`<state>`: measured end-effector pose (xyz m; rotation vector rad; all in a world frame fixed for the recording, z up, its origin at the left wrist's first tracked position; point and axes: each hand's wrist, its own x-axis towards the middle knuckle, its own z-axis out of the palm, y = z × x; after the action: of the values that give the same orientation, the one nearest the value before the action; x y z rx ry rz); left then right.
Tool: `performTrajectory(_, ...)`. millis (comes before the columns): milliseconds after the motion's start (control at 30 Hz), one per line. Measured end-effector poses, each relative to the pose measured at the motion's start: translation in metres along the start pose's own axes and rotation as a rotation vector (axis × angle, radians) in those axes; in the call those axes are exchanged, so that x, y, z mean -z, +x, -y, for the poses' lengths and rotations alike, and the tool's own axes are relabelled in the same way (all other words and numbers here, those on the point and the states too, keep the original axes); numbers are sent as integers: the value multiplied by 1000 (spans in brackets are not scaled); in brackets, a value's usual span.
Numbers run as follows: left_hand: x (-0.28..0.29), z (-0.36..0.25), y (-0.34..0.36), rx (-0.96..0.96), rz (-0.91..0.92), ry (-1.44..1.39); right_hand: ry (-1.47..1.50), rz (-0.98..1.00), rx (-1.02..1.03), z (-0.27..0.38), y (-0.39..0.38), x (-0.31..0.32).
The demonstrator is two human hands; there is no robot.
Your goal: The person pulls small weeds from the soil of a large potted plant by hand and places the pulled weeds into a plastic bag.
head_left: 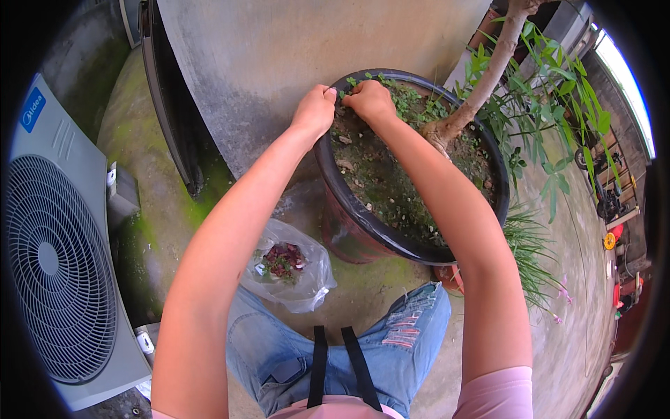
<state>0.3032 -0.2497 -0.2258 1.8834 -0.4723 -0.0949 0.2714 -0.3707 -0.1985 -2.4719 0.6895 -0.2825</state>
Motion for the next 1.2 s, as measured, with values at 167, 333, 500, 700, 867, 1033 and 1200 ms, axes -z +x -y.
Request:
performTrajectory(167,-2,1,2,23,-2,23,-27,-227,-39,5,-11,-5)
performTrajectory(333,0,0,1,-4,-3,26,-22,-235,13,4,-14,-4)
performTrajectory(500,2,-3,-1,10,3,30,-21,-243,55,-1,-13,-3)
performTrajectory(700,2,-3,-1,24,13,69,57,-202,69,-13,-12,21)
performTrajectory(867,1,-5,-2,24,17,59,-171,-48,435,-25,-13,35)
performTrajectory(1033,2,-2,1,51,48,83,-85,95,448,-16,-20,24)
performTrajectory(1200,2,-5,-1,55,46,83,-117,80,391,-11,-17,19)
